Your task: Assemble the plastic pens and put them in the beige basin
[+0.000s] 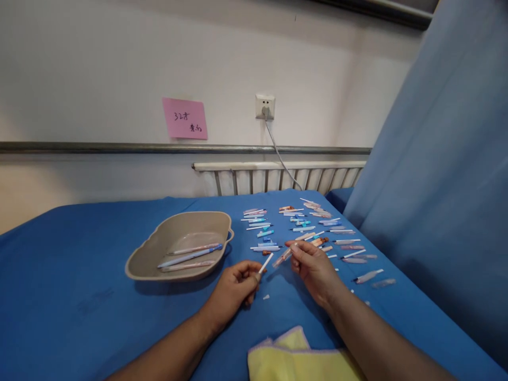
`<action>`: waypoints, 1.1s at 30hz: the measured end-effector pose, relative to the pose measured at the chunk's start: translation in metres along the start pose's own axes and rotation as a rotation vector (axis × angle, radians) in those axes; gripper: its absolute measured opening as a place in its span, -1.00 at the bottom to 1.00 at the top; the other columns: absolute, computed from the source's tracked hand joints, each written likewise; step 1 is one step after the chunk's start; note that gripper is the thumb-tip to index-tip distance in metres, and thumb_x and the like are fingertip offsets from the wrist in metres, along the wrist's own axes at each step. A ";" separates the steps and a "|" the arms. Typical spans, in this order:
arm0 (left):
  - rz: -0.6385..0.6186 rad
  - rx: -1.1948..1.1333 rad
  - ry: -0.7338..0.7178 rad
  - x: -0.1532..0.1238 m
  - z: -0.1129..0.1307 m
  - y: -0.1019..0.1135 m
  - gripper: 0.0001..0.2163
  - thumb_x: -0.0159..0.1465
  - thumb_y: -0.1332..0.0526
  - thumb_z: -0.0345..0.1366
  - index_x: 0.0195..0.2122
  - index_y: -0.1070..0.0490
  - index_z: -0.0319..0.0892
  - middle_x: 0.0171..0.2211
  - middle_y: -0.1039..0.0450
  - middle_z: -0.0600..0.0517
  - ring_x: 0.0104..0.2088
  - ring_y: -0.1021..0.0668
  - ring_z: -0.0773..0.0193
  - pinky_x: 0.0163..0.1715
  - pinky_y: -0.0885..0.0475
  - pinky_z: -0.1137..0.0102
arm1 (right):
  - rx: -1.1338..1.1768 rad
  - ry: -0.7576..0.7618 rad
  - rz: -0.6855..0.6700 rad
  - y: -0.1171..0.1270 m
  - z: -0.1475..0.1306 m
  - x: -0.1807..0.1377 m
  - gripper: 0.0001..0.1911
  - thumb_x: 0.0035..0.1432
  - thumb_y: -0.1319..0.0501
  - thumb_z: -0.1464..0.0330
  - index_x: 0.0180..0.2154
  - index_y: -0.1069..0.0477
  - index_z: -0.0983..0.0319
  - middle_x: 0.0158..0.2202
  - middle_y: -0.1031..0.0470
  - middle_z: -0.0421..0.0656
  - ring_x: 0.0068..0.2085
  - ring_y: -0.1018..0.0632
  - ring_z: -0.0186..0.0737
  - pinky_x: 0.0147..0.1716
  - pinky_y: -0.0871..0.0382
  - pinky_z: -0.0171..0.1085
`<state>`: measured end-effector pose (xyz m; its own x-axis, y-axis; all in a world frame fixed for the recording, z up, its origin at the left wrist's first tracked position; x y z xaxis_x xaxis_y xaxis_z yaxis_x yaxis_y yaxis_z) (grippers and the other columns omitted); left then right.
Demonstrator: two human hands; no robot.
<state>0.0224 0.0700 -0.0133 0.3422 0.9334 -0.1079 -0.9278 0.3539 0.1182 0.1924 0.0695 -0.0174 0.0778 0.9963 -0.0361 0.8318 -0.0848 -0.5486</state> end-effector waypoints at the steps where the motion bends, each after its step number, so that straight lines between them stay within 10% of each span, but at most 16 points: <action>1: 0.001 -0.001 -0.001 0.000 0.001 0.000 -0.77 0.06 -0.23 -0.21 -0.32 -0.43 -0.27 -0.72 -0.21 0.22 -0.74 -0.25 0.50 -0.70 -0.15 0.56 | -0.013 0.005 -0.002 0.000 0.000 0.000 -0.74 -0.11 -0.38 0.26 -0.34 -0.53 0.27 -0.57 -0.31 -0.28 -0.56 -0.24 -0.45 -0.57 -0.07 -0.40; 15: -0.081 0.053 -0.007 -0.003 0.000 -0.006 -0.77 0.08 -0.22 -0.21 -0.32 -0.42 -0.27 -0.68 -0.24 0.20 -0.72 -0.28 0.49 -0.70 -0.16 0.56 | 0.216 -0.080 0.041 0.012 0.000 0.003 -0.80 -0.10 -0.39 0.34 -0.36 -0.52 0.26 -0.44 -0.39 -0.22 -0.50 -0.32 -0.46 -0.54 -0.25 -0.47; 33: -0.116 0.040 0.015 -0.007 0.000 -0.013 -0.74 0.09 -0.23 -0.17 -0.29 -0.40 -0.27 -0.70 -0.24 0.20 -0.75 -0.27 0.50 -0.73 -0.14 0.58 | -0.073 -0.018 -0.056 -0.007 0.002 -0.007 -0.73 -0.10 -0.36 0.20 -0.38 -0.51 0.24 -0.52 -0.40 -0.23 -0.53 -0.29 -0.42 -0.54 -0.14 -0.40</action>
<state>0.0323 0.0588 -0.0145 0.4446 0.8850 -0.1380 -0.8752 0.4620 0.1436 0.1850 0.0627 -0.0153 0.0207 0.9995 -0.0226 0.8726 -0.0291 -0.4875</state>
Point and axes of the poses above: each hand's wrist, its own x-axis towards the middle knuckle, its own y-axis out of the back of the hand, z = x × y, the point moved 7 cm from there along x, towards the middle knuckle
